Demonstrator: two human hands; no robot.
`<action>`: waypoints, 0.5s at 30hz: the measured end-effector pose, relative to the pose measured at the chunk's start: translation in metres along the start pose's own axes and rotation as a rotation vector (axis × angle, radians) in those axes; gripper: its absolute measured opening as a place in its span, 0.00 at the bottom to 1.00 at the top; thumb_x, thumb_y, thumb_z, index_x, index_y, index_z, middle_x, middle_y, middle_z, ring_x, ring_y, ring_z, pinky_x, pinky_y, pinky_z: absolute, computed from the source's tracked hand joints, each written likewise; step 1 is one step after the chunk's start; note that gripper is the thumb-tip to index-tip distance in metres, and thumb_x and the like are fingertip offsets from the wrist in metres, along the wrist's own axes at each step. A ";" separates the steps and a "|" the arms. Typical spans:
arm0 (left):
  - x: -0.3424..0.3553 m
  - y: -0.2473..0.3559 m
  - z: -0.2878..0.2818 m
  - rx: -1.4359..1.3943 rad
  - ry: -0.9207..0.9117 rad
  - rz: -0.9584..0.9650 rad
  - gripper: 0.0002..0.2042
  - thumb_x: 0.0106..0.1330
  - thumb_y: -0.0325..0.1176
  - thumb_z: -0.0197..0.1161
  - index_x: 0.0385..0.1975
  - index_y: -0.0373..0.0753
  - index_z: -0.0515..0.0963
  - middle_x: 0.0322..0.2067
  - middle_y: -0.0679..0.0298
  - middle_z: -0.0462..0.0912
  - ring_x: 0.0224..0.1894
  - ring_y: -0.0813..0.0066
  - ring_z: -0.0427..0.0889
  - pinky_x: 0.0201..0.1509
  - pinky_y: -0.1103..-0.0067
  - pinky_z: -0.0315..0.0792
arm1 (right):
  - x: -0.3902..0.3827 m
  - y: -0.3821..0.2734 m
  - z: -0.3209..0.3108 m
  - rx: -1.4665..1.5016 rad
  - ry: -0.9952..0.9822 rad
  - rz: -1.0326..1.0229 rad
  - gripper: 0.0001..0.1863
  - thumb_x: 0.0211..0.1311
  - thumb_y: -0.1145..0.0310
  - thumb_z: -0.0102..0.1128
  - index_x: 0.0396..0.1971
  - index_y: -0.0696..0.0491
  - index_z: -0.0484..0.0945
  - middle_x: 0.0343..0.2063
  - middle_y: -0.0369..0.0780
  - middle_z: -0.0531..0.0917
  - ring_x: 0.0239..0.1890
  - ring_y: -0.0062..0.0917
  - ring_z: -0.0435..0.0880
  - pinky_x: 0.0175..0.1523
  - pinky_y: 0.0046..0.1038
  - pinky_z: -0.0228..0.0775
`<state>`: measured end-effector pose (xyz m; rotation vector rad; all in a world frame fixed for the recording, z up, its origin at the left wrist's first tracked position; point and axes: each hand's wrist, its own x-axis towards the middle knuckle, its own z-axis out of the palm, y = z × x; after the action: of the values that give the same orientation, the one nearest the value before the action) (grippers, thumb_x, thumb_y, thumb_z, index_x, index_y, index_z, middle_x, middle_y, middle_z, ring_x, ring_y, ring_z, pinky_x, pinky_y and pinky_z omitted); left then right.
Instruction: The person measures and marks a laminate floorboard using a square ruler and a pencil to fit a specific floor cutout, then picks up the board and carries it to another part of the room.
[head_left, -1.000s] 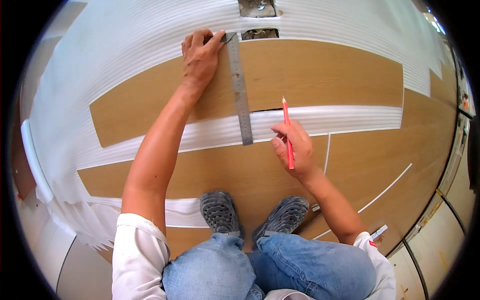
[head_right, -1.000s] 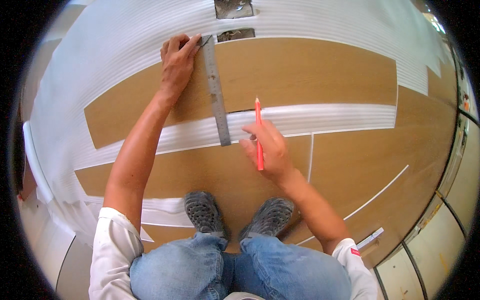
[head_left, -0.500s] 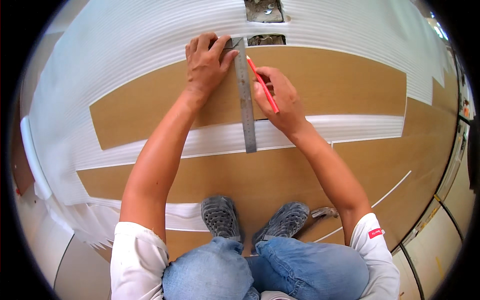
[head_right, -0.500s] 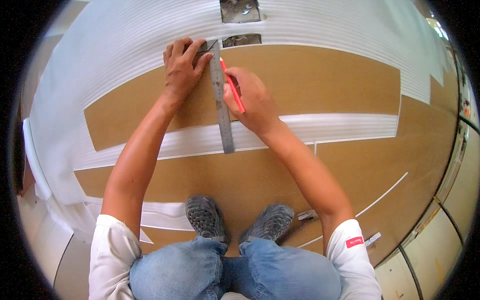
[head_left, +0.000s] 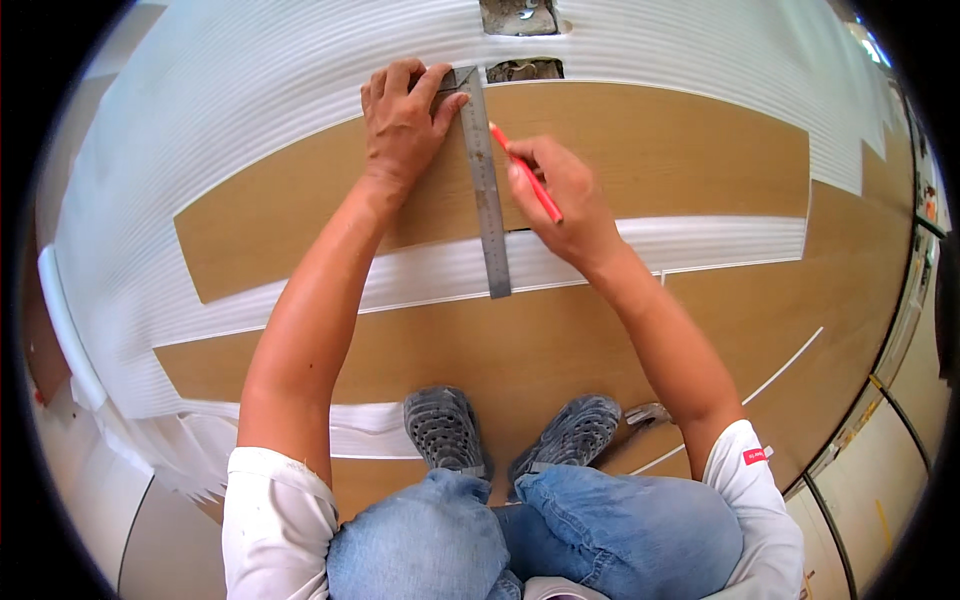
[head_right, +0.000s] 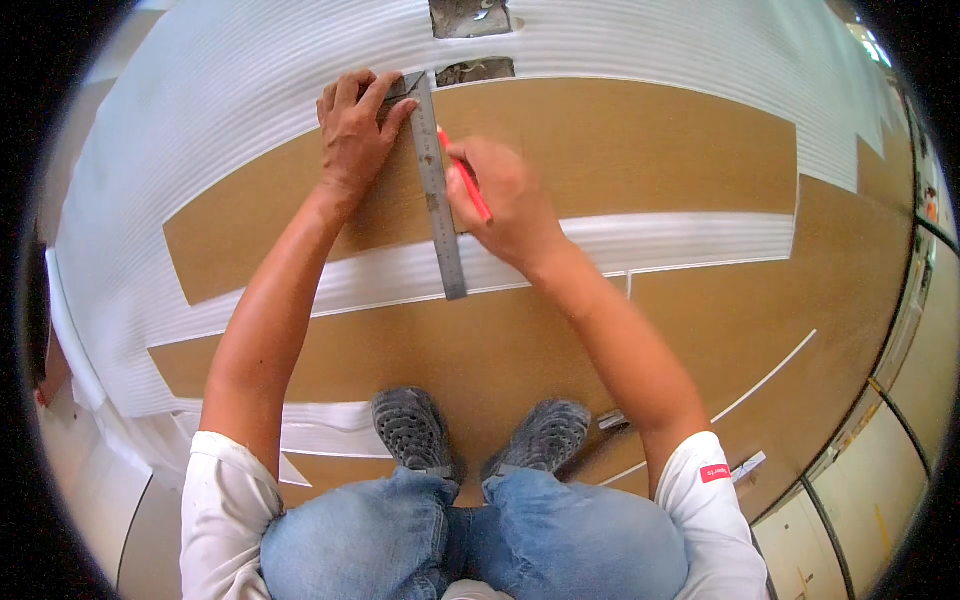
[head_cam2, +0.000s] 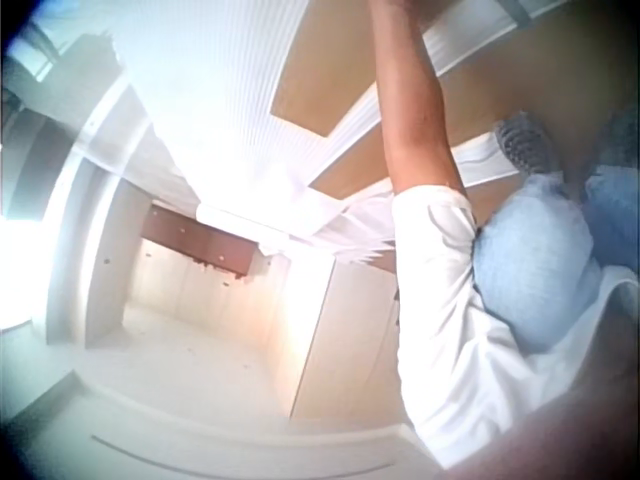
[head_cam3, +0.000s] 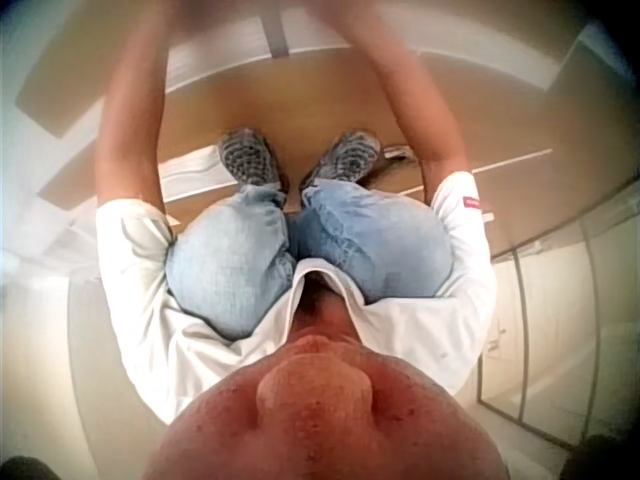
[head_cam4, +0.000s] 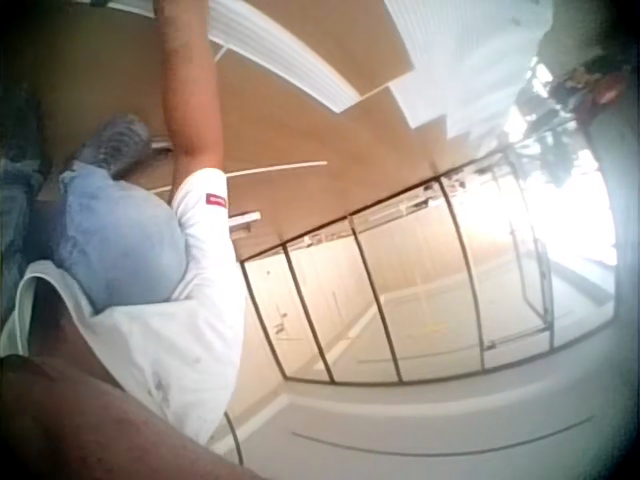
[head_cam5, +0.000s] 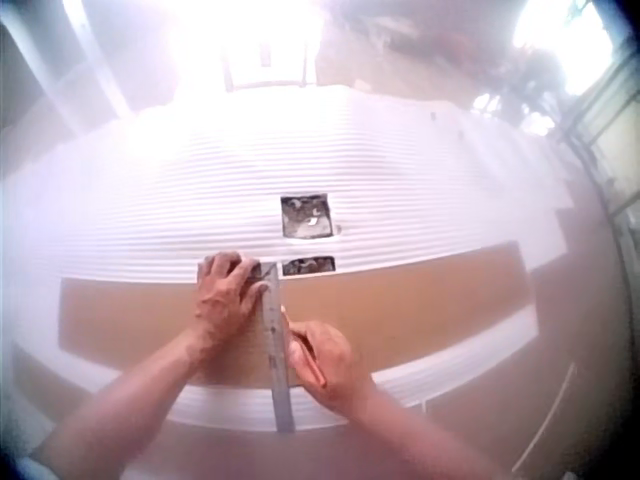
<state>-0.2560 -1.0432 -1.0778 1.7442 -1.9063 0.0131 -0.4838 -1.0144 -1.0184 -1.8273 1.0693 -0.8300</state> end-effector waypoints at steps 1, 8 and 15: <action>-0.001 -0.001 0.000 0.009 -0.012 -0.005 0.19 0.63 0.46 0.73 0.52 0.48 0.84 0.48 0.63 0.78 0.54 0.60 0.74 0.60 0.65 0.66 | -0.010 -0.007 -0.005 -0.032 -0.046 0.022 0.09 0.68 0.69 0.59 0.43 0.58 0.79 0.32 0.49 0.82 0.36 0.47 0.81 0.43 0.42 0.74; 0.001 0.002 0.004 -0.010 0.008 0.006 0.19 0.62 0.45 0.73 0.52 0.47 0.84 0.48 0.61 0.78 0.54 0.59 0.74 0.60 0.64 0.66 | -0.035 -0.022 -0.028 0.090 -0.003 0.257 0.10 0.68 0.70 0.60 0.45 0.58 0.79 0.34 0.47 0.86 0.37 0.38 0.86 0.43 0.35 0.77; 0.002 0.004 0.011 0.003 0.039 -0.012 0.17 0.62 0.41 0.72 0.50 0.47 0.84 0.47 0.62 0.78 0.54 0.58 0.74 0.60 0.63 0.65 | -0.077 -0.023 -0.063 0.060 0.155 0.364 0.13 0.71 0.69 0.59 0.51 0.59 0.77 0.38 0.44 0.88 0.40 0.30 0.88 0.48 0.31 0.79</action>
<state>-0.2641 -1.0479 -1.0846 1.7449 -1.8689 0.0455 -0.5614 -0.9593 -0.9804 -1.4753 1.4082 -0.7813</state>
